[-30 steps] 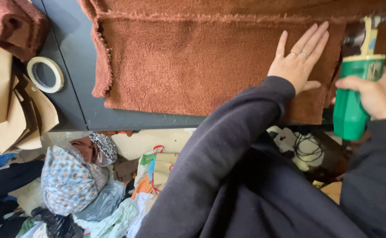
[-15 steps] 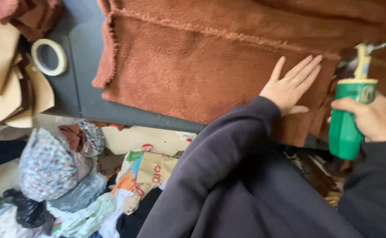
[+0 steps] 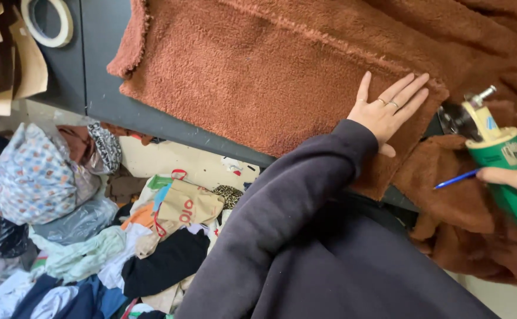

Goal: The person uses a green electric rotary cutter to cut a large piece of brown fabric on a work table. They place a cardboard template on the fabric, trace its outline with a blue pen, and then cut along the marked lines. The person also handles the cut fabric pieces and the template during the process.

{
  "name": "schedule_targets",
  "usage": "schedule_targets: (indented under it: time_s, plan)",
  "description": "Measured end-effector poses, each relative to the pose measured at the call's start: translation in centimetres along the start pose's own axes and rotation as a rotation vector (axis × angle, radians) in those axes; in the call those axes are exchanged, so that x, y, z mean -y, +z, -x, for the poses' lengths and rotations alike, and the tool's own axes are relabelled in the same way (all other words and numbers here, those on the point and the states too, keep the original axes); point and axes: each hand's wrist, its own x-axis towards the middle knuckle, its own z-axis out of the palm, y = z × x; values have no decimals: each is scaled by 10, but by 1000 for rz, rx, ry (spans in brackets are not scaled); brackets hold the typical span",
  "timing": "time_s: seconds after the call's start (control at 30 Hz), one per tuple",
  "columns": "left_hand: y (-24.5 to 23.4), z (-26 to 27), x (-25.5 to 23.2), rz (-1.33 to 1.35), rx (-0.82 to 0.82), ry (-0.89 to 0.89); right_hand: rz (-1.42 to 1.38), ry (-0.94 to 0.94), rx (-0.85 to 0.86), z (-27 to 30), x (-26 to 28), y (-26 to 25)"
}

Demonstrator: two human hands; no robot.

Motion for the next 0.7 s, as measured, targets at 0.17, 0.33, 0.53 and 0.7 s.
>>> schedule_targets:
  time_s: [0.17,0.33,0.53,0.7]
  plan:
    - [5,0,0,13,0,24,62,-206,-46,-22,-29,-21]
    - [-23,4,-5,-2,22,40,237,-216,68,-58,-26,-49]
    - [30,13,-19,-22,-139,-14,93,-331,188,-86,-41,-65]
    - [40,17,-16,-60,-189,4,90,-272,227,-99,-39,-63]
